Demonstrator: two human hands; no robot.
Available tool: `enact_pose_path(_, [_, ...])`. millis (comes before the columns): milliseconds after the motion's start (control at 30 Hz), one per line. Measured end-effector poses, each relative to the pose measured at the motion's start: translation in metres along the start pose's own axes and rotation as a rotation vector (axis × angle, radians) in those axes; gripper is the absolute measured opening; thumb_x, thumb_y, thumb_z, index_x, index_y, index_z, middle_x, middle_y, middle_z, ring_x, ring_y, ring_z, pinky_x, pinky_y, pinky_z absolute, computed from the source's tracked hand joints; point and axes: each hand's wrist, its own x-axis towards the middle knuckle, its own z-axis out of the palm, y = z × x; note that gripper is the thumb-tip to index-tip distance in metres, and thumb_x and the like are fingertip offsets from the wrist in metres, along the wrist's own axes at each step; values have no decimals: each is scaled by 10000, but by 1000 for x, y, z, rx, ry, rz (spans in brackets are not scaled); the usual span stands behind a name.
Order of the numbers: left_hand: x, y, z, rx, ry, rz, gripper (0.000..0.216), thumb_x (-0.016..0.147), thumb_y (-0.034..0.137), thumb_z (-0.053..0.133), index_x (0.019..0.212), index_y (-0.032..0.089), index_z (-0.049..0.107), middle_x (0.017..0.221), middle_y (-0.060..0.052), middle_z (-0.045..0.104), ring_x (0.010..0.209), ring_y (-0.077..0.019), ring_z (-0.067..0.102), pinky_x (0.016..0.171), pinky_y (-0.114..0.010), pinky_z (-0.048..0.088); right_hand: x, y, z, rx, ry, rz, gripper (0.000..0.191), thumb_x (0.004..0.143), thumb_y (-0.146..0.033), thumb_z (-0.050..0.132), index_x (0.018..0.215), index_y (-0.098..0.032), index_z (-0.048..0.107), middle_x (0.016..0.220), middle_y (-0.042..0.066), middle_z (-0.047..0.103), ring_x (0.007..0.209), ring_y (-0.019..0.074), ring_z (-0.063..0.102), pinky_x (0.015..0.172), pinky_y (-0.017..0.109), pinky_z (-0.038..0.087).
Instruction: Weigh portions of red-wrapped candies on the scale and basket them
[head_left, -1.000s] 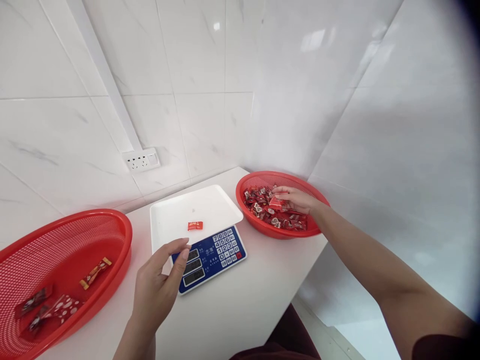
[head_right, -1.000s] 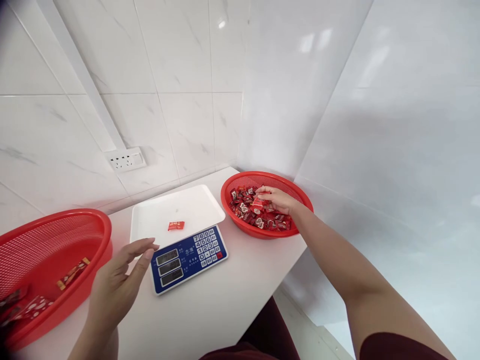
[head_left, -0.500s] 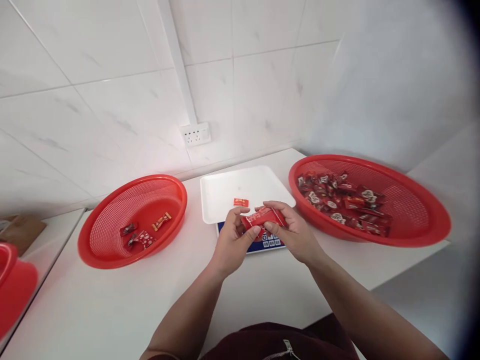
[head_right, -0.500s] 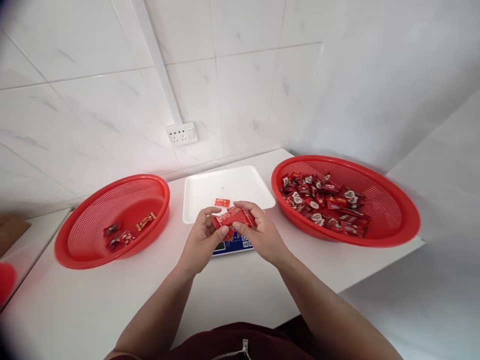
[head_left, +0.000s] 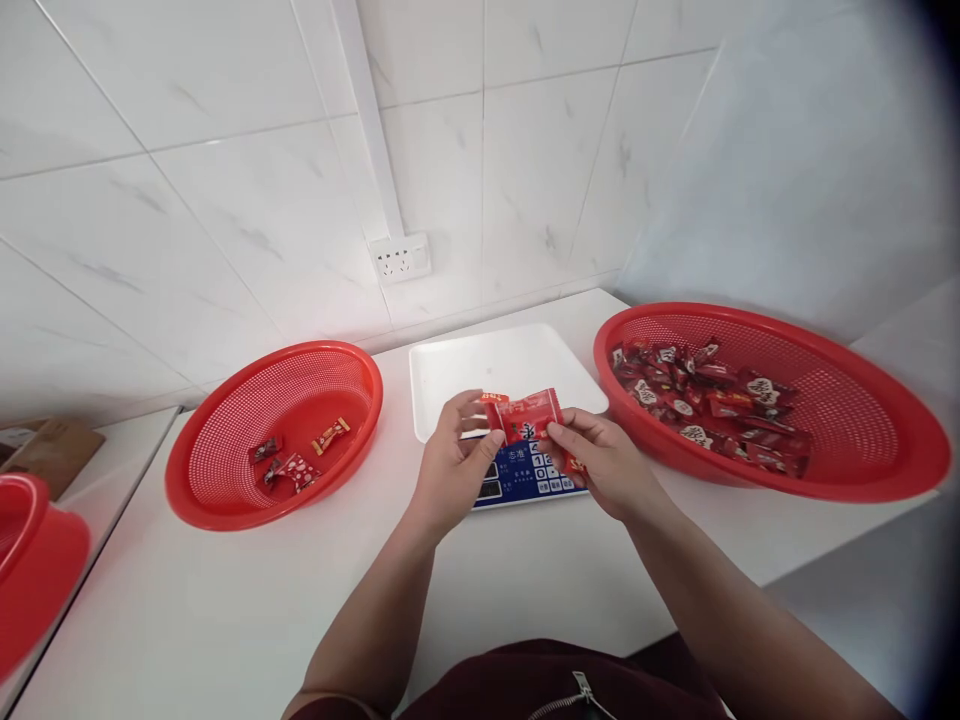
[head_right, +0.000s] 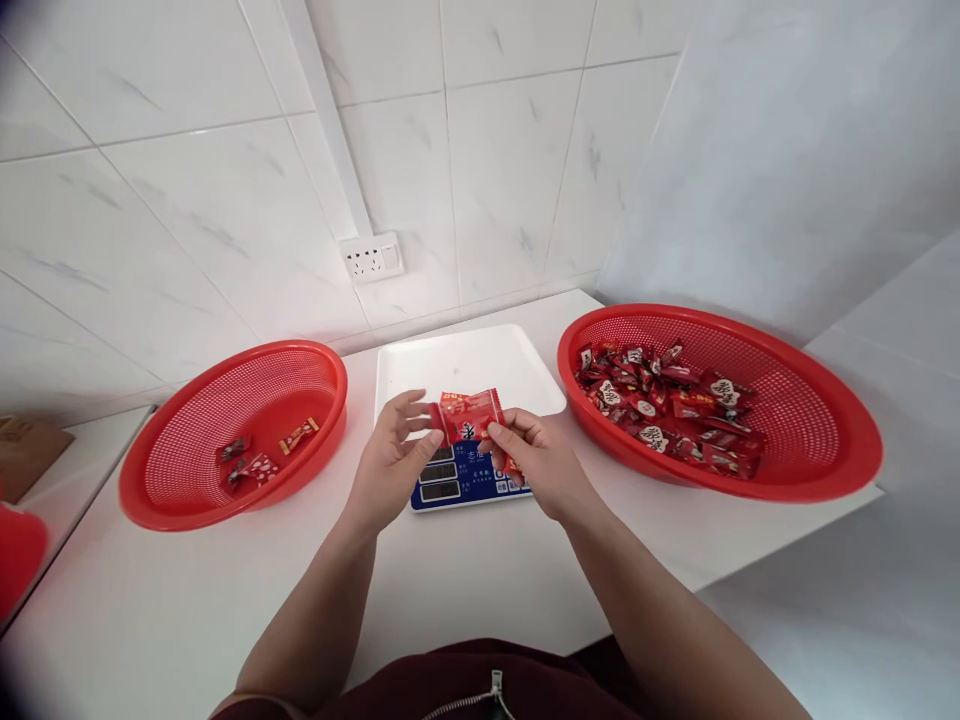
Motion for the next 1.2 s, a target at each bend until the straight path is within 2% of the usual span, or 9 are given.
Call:
enact_pose_path(133, [2, 4, -10, 129, 120, 60, 483, 825, 307, 561, 1263, 283, 358, 1270, -93, 470, 1115, -208, 513, 872, -362, 455, 19, 2, -5, 76, 111, -14, 251, 697, -427, 661, 801, -203, 614, 744, 21, 628, 546, 85, 497, 369, 171, 308])
enact_pose_path(200, [2, 6, -12, 132, 127, 70, 480, 828, 305, 555, 1263, 284, 353, 1259, -94, 479, 1105, -209, 523, 869, -369, 460, 25, 4, -8, 88, 83, 32, 337, 715, -399, 646, 998, -223, 600, 827, 39, 647, 591, 101, 532, 395, 185, 353])
enact_pose_path(333, [3, 6, -13, 155, 125, 70, 469, 831, 294, 554, 1258, 275, 361, 1249, -94, 487, 1093, -203, 531, 869, -370, 466, 21, 12, -9, 48, 66, 104, 629, 744, -271, 607, 1314, -289, 343, 949, 43, 640, 723, 136, 594, 539, 236, 480])
enact_pose_path(400, [3, 6, -12, 160, 115, 74, 462, 833, 288, 552, 1256, 273, 366, 1243, -93, 491, 1087, -199, 533, 868, -372, 469, 15, 16, -10, 73, 67, 80, 626, 712, -184, 602, 1280, -302, 366, 1038, 35, 606, 857, 143, 604, 707, 277, 516])
enact_pose_path(533, [2, 6, -12, 175, 101, 90, 454, 831, 278, 555, 1249, 275, 377, 1227, -85, 504, 1082, -192, 534, 868, -370, 474, 5, 14, -13, 176, -31, 18, 493, 696, -160, 615, 1143, -299, 461, 1190, 27, 548, 1075, 157, 551, 965, 347, 418])
enact_pose_path(767, [2, 7, -13, 199, 110, 107, 444, 826, 284, 558, 1238, 267, 392, 1186, -84, 533, 1059, -196, 550, 870, -383, 473, 23, 10, 3, -4, -43, -110, 385, 729, -282, 644, 1090, -249, 513, 1173, 69, 563, 1052, 199, 568, 918, 424, 454])
enact_pose_path(933, [3, 7, -16, 198, 92, 132, 460, 811, 308, 574, 1236, 262, 404, 1161, -83, 543, 1058, -211, 556, 869, -396, 473, 36, 8, 15, -422, -46, -370, 473, 796, -277, 561, 1259, -263, 466, 1364, 75, 440, 1246, 227, 420, 1029, 449, 346])
enact_pose_path(1100, [6, 7, -20, 210, 105, 135, 467, 794, 335, 587, 1226, 263, 424, 1165, -87, 546, 1058, -229, 558, 862, -417, 480, 39, -21, -29, -815, 93, -539, 472, 835, -313, 521, 1299, -283, 443, 1426, 50, 369, 1321, 224, 304, 1080, 444, 261])
enact_pose_path(1200, [7, 6, -22, 223, 113, 126, 454, 791, 343, 588, 1212, 263, 439, 1170, -85, 546, 1055, -231, 561, 856, -417, 486, 50, -46, -82, -1014, 238, -422, 461, 864, -318, 469, 1316, -251, 416, 1374, 61, 437, 1250, 223, 412, 1042, 412, 320])
